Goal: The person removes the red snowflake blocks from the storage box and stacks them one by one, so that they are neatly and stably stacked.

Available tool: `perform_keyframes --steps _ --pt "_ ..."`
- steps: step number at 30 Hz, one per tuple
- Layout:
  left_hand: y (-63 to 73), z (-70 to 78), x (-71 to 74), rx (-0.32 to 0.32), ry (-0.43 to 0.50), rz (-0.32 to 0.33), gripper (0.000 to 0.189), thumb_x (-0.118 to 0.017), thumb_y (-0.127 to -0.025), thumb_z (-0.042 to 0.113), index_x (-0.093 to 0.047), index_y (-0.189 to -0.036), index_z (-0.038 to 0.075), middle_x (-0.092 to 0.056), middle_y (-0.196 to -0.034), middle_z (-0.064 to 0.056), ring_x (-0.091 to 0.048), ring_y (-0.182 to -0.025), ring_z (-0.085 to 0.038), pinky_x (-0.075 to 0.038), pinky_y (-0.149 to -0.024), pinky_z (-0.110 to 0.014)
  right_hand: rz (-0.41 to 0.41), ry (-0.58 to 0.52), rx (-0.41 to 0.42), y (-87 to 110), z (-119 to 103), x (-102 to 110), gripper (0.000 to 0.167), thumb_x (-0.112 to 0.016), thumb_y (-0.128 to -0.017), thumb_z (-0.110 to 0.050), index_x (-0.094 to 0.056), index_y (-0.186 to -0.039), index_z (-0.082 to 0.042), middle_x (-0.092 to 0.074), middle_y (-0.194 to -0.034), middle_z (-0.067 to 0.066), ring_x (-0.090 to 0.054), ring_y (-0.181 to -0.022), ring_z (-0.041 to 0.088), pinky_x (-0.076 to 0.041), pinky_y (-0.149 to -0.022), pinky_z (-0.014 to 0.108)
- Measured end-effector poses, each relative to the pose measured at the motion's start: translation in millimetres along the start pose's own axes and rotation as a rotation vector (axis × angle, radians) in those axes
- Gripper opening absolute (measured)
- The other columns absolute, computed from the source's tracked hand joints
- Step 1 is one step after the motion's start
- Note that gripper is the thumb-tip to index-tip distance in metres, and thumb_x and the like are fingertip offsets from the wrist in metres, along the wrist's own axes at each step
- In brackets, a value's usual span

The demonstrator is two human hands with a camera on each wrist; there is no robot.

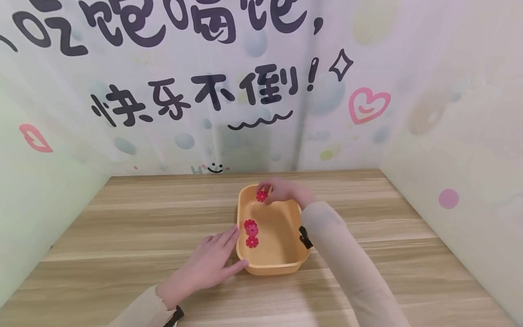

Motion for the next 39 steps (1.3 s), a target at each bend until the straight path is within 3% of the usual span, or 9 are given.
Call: perform_keyframes --steps 4,13,26,39 --pt "0.4 0.0 0.9 0.006 0.007 -0.01 0.079 -0.041 -0.083 0.06 -0.032 -0.135 0.0 -0.03 -0.139 -0.012 -0.037 -0.119 -0.029 -0.032 -0.089 -0.052 0.014 -0.008 0.029 9.3 0 6 0.029 -0.067 -0.076 -0.009 -0.059 -0.104 -0.011 -0.054 -0.092 0.001 -0.049 -0.086 0.019 -0.045 -0.07 0.027" --pt "0.3 0.8 2.2 0.0 0.004 -0.007 0.079 -0.04 -0.083 0.06 -0.033 -0.135 0.0 -0.03 -0.139 -0.013 -0.036 -0.12 -0.027 -0.032 -0.09 -0.051 0.061 0.086 0.106 26.8 11 7 0.032 -0.069 -0.075 -0.015 -0.059 -0.106 -0.012 -0.054 -0.091 -0.002 -0.05 -0.082 0.016 -0.042 -0.071 0.028" --pt "1.4 3.3 5.5 -0.023 0.002 0.018 0.076 -0.042 -0.085 0.056 -0.035 -0.132 -0.004 -0.031 -0.137 -0.015 -0.036 -0.12 -0.028 -0.032 -0.09 -0.05 0.187 0.001 0.199 56.4 30 9 0.033 -0.069 -0.075 -0.012 -0.059 -0.107 -0.009 -0.051 -0.092 -0.001 -0.049 -0.083 0.017 -0.042 -0.072 0.032" --pt "1.7 2.0 3.0 -0.021 0.006 0.02 0.077 -0.042 -0.084 0.057 -0.033 -0.134 -0.002 -0.03 -0.138 -0.015 -0.036 -0.119 -0.029 -0.032 -0.089 -0.051 0.276 -0.143 0.198 92.1 62 19 0.036 -0.071 -0.075 -0.016 -0.059 -0.107 -0.005 -0.051 -0.096 0.004 -0.048 -0.085 0.021 -0.046 -0.064 0.033"
Point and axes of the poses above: each hand's wrist, its own y-axis away from the middle knuckle, its own x-axis out of the back of the hand, z = x × y, the point moved 10 cm from there along -y, towards the middle knuckle
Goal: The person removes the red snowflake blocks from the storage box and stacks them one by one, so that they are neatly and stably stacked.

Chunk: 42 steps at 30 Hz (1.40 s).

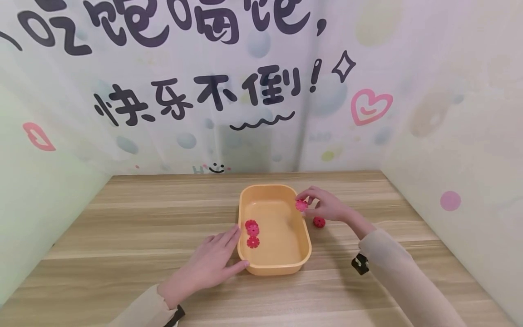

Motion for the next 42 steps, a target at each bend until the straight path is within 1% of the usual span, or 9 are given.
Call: perform_keyframes --steps 6,12,20,22,27,29,35,37,42 --pt "0.1 -0.5 -1.0 0.004 0.005 -0.007 0.077 -0.042 -0.084 0.057 -0.033 -0.134 -0.002 -0.029 -0.139 -0.015 -0.036 -0.119 -0.029 -0.032 -0.09 -0.051 0.037 -0.031 -0.018 16.1 12 8 0.036 -0.07 -0.076 -0.014 -0.058 -0.108 -0.004 -0.051 -0.098 0.005 -0.048 -0.085 0.022 -0.048 -0.064 0.032" --pt "-0.4 -0.9 -0.3 0.002 -0.002 -0.004 0.077 -0.042 -0.084 0.057 -0.033 -0.134 -0.002 -0.029 -0.139 -0.014 -0.035 -0.12 -0.028 -0.032 -0.09 -0.051 0.031 -0.052 -0.062 30.0 28 8 0.033 -0.067 -0.078 -0.012 -0.058 -0.109 -0.004 -0.051 -0.102 0.007 -0.048 -0.087 0.023 -0.047 -0.067 0.034" --pt "-0.7 -1.0 0.2 0.002 -0.002 -0.001 0.078 -0.042 -0.084 0.057 -0.033 -0.134 -0.002 -0.03 -0.138 -0.014 -0.035 -0.121 -0.027 -0.032 -0.09 -0.05 0.037 -0.018 -0.098 44.2 49 6 0.037 -0.068 -0.077 -0.01 -0.056 -0.112 -0.002 -0.051 -0.103 0.008 -0.049 -0.089 0.023 -0.045 -0.072 0.038" --pt "-0.7 -0.8 0.1 0.001 -0.005 0.0 0.077 -0.042 -0.084 0.057 -0.034 -0.134 -0.002 -0.03 -0.138 -0.014 -0.035 -0.121 -0.027 -0.033 -0.09 -0.05 0.033 -0.031 -0.102 46.4 43 6 0.037 -0.068 -0.076 -0.007 -0.056 -0.11 0.001 -0.052 -0.103 0.012 -0.05 -0.089 0.027 -0.045 -0.073 0.042" --pt "-0.7 0.2 1.5 -0.004 -0.008 0.008 0.077 -0.043 -0.084 0.056 -0.034 -0.133 -0.002 -0.031 -0.138 -0.015 -0.035 -0.12 -0.027 -0.033 -0.09 -0.049 0.008 -0.038 -0.11 49.2 50 2 0.037 -0.068 -0.077 -0.009 -0.056 -0.11 0.002 -0.052 -0.104 0.014 -0.05 -0.091 0.029 -0.044 -0.076 0.045" --pt "-0.7 0.7 2.2 -0.007 -0.011 0.013 0.077 -0.043 -0.084 0.056 -0.034 -0.133 -0.002 -0.031 -0.138 -0.015 -0.035 -0.12 -0.027 -0.033 -0.09 -0.049 -0.001 -0.02 -0.104 49.1 58 -2 0.037 -0.068 -0.077 -0.011 -0.056 -0.111 0.0 -0.052 -0.104 0.011 -0.051 -0.091 0.026 -0.044 -0.076 0.042" --pt "-0.7 1.2 2.2 -0.006 -0.012 0.008 0.076 -0.043 -0.085 0.055 -0.034 -0.133 -0.003 -0.032 -0.137 -0.015 -0.037 -0.118 -0.03 -0.033 -0.089 -0.051 -0.033 -0.018 -0.105 48.1 32 -2 0.031 -0.066 -0.076 0.0 -0.055 -0.104 0.008 -0.053 -0.099 0.02 -0.05 -0.088 0.035 -0.042 -0.075 0.049" --pt "-0.7 1.3 2.1 -0.006 -0.011 0.007 0.076 -0.044 -0.085 0.054 -0.035 -0.133 -0.004 -0.032 -0.137 -0.016 -0.038 -0.117 -0.031 -0.033 -0.089 -0.051 -0.042 -0.014 -0.103 47.3 28 -3 0.03 -0.066 -0.075 0.001 -0.056 -0.102 0.009 -0.053 -0.097 0.021 -0.049 -0.088 0.037 -0.041 -0.075 0.051" --pt "-0.8 1.9 2.5 -0.007 -0.013 0.004 0.075 -0.045 -0.085 0.053 -0.035 -0.132 -0.004 -0.032 -0.137 -0.016 -0.038 -0.117 -0.031 -0.033 -0.089 -0.051 -0.049 0.027 -0.09 45.3 46 -9 0.03 -0.067 -0.076 -0.002 -0.057 -0.102 0.006 -0.053 -0.096 0.017 -0.049 -0.088 0.033 -0.041 -0.077 0.049"
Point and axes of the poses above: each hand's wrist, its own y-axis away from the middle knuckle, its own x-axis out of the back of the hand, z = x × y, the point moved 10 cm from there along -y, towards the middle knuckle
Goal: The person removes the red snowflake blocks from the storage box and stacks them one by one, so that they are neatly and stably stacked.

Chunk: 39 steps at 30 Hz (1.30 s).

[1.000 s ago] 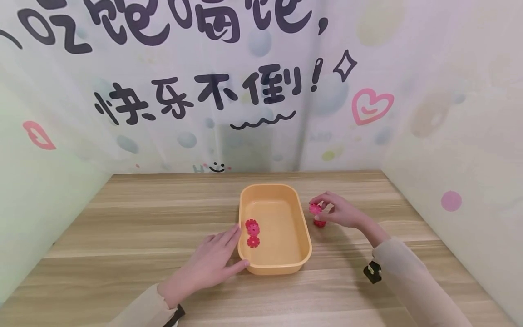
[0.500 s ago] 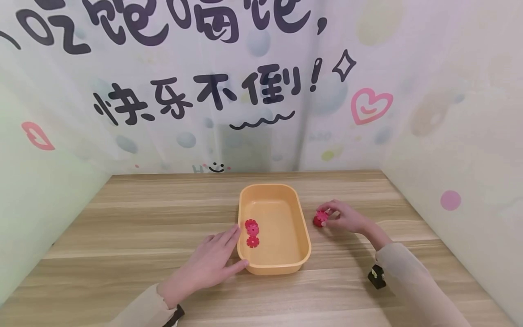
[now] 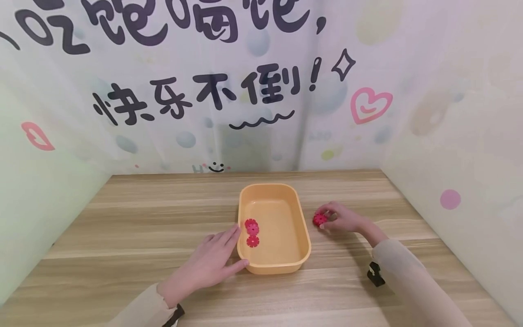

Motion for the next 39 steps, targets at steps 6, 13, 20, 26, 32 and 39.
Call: perform_keyframes --steps 6,13,20,26,32,39 --pt "-0.3 -0.1 -0.1 0.001 0.005 -0.005 0.076 -0.044 -0.085 0.054 -0.035 -0.133 -0.003 -0.032 -0.137 -0.016 -0.037 -0.118 -0.03 -0.033 -0.089 -0.05 -0.018 0.021 0.017 -3.3 18 -3 0.033 -0.069 -0.076 -0.012 -0.058 -0.105 0.0 -0.053 -0.097 0.01 -0.049 -0.089 0.026 -0.042 -0.076 0.042" --pt "-0.1 -0.6 -0.1 0.006 0.012 -0.01 0.076 -0.044 -0.085 0.054 -0.034 -0.133 -0.003 -0.032 -0.137 -0.016 -0.037 -0.119 -0.029 -0.032 -0.09 -0.051 -0.033 0.015 0.001 -4.5 18 -3 0.034 -0.068 -0.077 -0.011 -0.057 -0.106 0.001 -0.052 -0.097 0.01 -0.048 -0.088 0.027 -0.041 -0.076 0.042" --pt "-0.4 -1.5 -1.0 0.009 0.012 -0.009 0.076 -0.044 -0.085 0.055 -0.034 -0.133 -0.003 -0.032 -0.137 -0.015 -0.038 -0.118 -0.031 -0.033 -0.089 -0.051 -0.052 0.009 -0.006 -5.2 17 -4 0.034 -0.068 -0.077 -0.01 -0.057 -0.107 0.001 -0.053 -0.098 0.011 -0.049 -0.09 0.028 -0.041 -0.077 0.043" --pt "-0.3 -2.0 -2.1 0.008 0.007 -0.01 0.077 -0.043 -0.084 0.056 -0.034 -0.133 -0.003 -0.032 -0.137 -0.015 -0.038 -0.117 -0.031 -0.033 -0.088 -0.051 -0.055 0.018 0.006 -5.4 18 -5 0.033 -0.068 -0.077 -0.011 -0.058 -0.107 -0.001 -0.053 -0.097 0.007 -0.049 -0.089 0.024 -0.042 -0.077 0.039" --pt "-0.3 -2.1 -2.1 0.01 0.006 -0.01 0.077 -0.043 -0.084 0.056 -0.033 -0.134 -0.002 -0.031 -0.138 -0.015 -0.038 -0.118 -0.031 -0.033 -0.089 -0.052 -0.05 0.005 0.006 -5.3 20 -5 0.034 -0.068 -0.077 -0.013 -0.058 -0.107 -0.001 -0.053 -0.097 0.008 -0.049 -0.088 0.025 -0.041 -0.077 0.04" --pt "-0.2 -1.7 -2.5 0.008 0.005 -0.019 0.077 -0.043 -0.084 0.056 -0.033 -0.134 -0.002 -0.03 -0.138 -0.015 -0.037 -0.118 -0.03 -0.033 -0.089 -0.051 -0.034 0.014 0.052 -4.8 16 -5 0.032 -0.068 -0.076 -0.01 -0.059 -0.104 0.0 -0.054 -0.094 0.007 -0.049 -0.085 0.023 -0.043 -0.074 0.039"
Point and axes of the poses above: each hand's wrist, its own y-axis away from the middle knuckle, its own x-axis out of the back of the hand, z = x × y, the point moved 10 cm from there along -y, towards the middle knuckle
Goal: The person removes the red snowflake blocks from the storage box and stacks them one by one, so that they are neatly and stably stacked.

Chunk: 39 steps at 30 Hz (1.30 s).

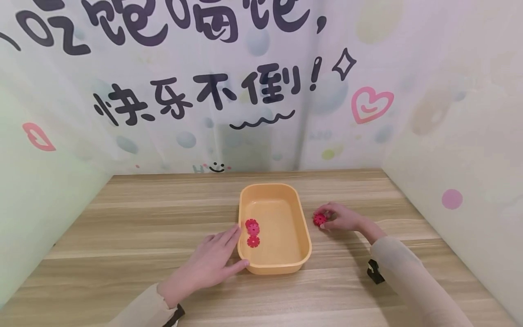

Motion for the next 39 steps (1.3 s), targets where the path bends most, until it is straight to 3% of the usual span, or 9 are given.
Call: perform_keyframes --steps 24,33,39 --pt "0.2 -0.1 0.2 0.0 0.014 0.004 0.077 -0.043 -0.084 0.056 -0.033 -0.134 -0.002 -0.031 -0.138 -0.015 -0.039 -0.116 -0.032 -0.033 -0.089 -0.052 -0.024 -0.012 -0.029 -0.8 4 -2 0.036 -0.068 -0.076 -0.012 -0.057 -0.107 0.003 -0.053 -0.097 0.01 -0.05 -0.086 0.024 -0.042 -0.076 0.037" --pt "-0.1 -1.3 -1.1 0.007 0.014 -0.004 0.078 -0.041 -0.084 0.058 -0.032 -0.135 -0.001 -0.03 -0.139 -0.014 -0.037 -0.118 -0.03 -0.032 -0.089 -0.052 -0.075 -0.059 -0.108 -0.2 5 -2 0.048 -0.067 -0.078 -0.017 -0.048 -0.118 0.003 -0.053 -0.109 0.017 -0.05 -0.095 0.032 -0.041 -0.08 0.045" --pt "-0.4 -1.6 -1.1 0.006 0.006 0.002 0.078 -0.041 -0.084 0.058 -0.033 -0.134 -0.002 -0.03 -0.138 -0.014 -0.038 -0.118 -0.03 -0.032 -0.089 -0.052 -0.039 -0.032 -0.112 -3.7 -3 10 0.048 -0.065 -0.08 -0.018 -0.048 -0.12 0.001 -0.049 -0.115 0.019 -0.049 -0.097 0.032 -0.041 -0.079 0.046"
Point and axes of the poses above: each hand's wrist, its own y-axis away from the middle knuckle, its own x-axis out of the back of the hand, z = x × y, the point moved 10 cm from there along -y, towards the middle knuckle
